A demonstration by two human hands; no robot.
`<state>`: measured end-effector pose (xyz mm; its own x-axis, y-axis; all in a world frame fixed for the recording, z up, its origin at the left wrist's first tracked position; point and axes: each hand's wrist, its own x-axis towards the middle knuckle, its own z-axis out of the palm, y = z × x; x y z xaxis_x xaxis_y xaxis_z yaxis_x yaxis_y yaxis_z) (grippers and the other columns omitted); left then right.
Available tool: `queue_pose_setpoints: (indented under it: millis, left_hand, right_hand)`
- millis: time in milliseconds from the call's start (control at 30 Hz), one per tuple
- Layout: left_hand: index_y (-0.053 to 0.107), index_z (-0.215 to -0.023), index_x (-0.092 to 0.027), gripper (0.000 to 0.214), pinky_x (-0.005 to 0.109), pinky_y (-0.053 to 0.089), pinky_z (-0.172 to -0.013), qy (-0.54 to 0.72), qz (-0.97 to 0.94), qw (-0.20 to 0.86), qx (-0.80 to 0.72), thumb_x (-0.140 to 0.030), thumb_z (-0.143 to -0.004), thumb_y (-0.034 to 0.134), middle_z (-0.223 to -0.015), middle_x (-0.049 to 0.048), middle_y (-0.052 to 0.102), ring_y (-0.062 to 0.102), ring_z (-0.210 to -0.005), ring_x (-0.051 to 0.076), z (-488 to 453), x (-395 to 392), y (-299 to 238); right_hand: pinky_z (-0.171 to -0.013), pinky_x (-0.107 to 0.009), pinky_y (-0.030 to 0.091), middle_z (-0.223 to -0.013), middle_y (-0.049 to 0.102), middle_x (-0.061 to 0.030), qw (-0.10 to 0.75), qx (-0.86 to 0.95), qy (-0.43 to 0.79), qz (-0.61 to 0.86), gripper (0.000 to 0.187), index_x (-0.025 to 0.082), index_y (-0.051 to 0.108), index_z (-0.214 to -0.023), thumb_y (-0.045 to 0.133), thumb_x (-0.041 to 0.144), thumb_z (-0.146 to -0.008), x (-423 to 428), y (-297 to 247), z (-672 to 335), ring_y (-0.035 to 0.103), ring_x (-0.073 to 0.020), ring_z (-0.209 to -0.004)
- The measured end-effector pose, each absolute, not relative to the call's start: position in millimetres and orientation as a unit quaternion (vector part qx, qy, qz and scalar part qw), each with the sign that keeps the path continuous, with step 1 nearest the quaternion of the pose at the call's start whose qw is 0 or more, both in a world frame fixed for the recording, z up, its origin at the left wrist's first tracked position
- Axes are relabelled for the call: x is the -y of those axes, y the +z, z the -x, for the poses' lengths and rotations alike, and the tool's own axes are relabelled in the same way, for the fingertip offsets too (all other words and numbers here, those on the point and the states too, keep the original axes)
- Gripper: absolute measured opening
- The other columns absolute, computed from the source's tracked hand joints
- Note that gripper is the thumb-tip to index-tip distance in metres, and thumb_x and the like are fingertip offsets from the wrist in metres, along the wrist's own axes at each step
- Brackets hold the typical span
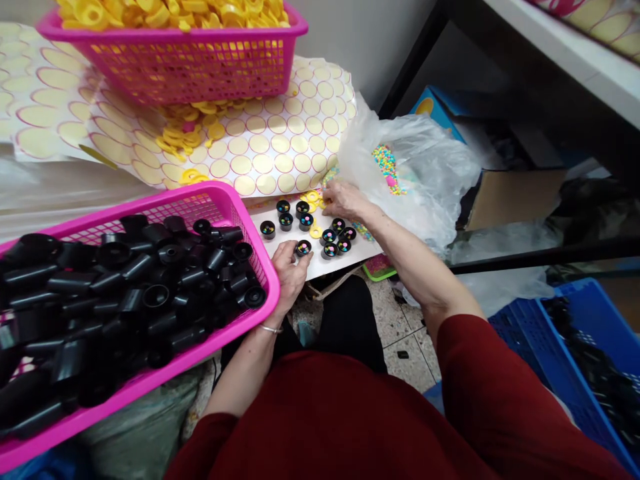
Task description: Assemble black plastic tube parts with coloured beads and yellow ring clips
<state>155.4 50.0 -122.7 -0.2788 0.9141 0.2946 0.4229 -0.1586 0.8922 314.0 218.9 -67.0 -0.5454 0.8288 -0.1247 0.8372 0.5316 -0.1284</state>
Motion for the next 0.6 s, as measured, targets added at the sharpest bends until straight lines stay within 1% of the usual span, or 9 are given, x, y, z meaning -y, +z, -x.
queue_pose_setpoints:
  millis: [67,133,233,300,367,433,500,600]
  left_hand:
    - [0.064,-0.088,-0.019,0.018,0.025,0.041,-0.058,0.522,-0.552,0.237,-0.605,-0.023,-0.071,0.071,-0.074,-0.0012,0.056,0.047,-0.061,0.011,-155.4,-50.0,-123.6]
    - [0.065,-0.086,-0.019,0.018,0.025,0.041,-0.057,0.522,-0.55,0.237,-0.607,-0.023,-0.07,0.071,-0.072,-0.002,0.055,0.046,-0.06,0.011,-155.7,-50.1,-124.4]
    - [0.065,-0.084,-0.019,0.016,0.025,0.04,-0.056,0.524,-0.547,0.232,-0.61,-0.024,-0.069,0.071,-0.069,-0.0027,0.053,0.045,-0.059,0.011,-156.2,-50.4,-124.9]
    - [0.064,-0.082,-0.019,0.015,0.025,0.04,-0.056,0.525,-0.547,0.23,-0.61,-0.024,-0.069,0.07,-0.069,-0.0026,0.053,0.045,-0.059,0.01,-156.6,-50.7,-124.7]
    - [0.064,-0.08,-0.019,0.014,0.025,0.04,-0.056,0.524,-0.546,0.23,-0.612,-0.025,-0.068,0.07,-0.069,-0.0026,0.052,0.045,-0.058,0.01,-157.1,-50.8,-124.5]
    - [0.064,-0.079,-0.019,0.015,0.025,0.04,-0.056,0.523,-0.545,0.231,-0.613,-0.025,-0.067,0.069,-0.067,-0.0029,0.052,0.045,-0.057,0.01,-157.6,-50.6,-124.7]
    - [0.064,-0.078,-0.018,0.015,0.025,0.039,-0.055,0.526,-0.546,0.231,-0.61,-0.025,-0.066,0.069,-0.066,-0.0032,0.052,0.044,-0.056,0.01,-157.8,-50.3,-125.4]
    - [0.063,-0.078,-0.018,0.015,0.025,0.04,-0.055,0.525,-0.552,0.227,-0.607,-0.024,-0.065,0.068,-0.067,-0.0031,0.052,0.044,-0.056,0.01,-156.3,-50.7,-127.9]
  right_hand:
    - [-0.061,-0.03,0.028,-0.093,0.066,-0.0102,0.049,-0.887,-0.068,-0.453,0.015,0.014,0.068,-0.078,0.056,0.024,-0.076,-215.2,-64.9,-312.0,0.051,-0.0184,-0.077]
    - [-0.062,-0.03,0.028,-0.093,0.065,-0.0108,0.067,-0.902,-0.061,-0.423,0.016,0.013,0.065,-0.076,0.051,0.019,-0.08,-214.1,-63.4,-311.5,0.05,-0.017,-0.076]
    - [-0.064,-0.03,0.028,-0.092,0.064,-0.0111,0.069,-0.911,-0.074,-0.399,0.016,0.013,0.062,-0.074,0.049,0.013,-0.081,-217.7,-60.9,-314.3,0.047,-0.0148,-0.074]
    - [-0.064,-0.029,0.029,-0.091,0.064,-0.0101,0.046,-0.908,-0.095,-0.404,0.016,0.014,0.061,-0.073,0.048,0.012,-0.081,-221.4,-58.2,-318.3,0.047,-0.0148,-0.074]
    - [-0.066,-0.029,0.03,-0.088,0.062,-0.0083,-0.005,-0.901,-0.129,-0.413,0.015,0.015,0.061,-0.072,0.048,0.013,-0.08,-222.5,-54.2,-323.7,0.047,-0.0158,-0.076]
    - [-0.069,-0.028,0.033,-0.081,0.06,-0.0056,-0.089,-0.884,-0.191,-0.416,0.013,0.015,0.061,-0.071,0.05,0.016,-0.078,-217.3,-49.2,-329.3,0.048,-0.0161,-0.077]
    - [-0.07,-0.028,0.035,-0.073,0.056,-0.002,-0.197,-0.84,-0.284,-0.418,0.012,0.014,0.06,-0.069,0.055,0.022,-0.077,-204.2,-44.5,-334.2,0.047,-0.0146,-0.073]
    - [-0.062,-0.025,0.035,-0.063,0.05,0.003,-0.346,-0.702,-0.45,-0.43,0.021,0.015,0.059,-0.069,0.066,0.034,-0.073,-173.1,-40.9,-338.1,0.044,-0.0105,-0.063]
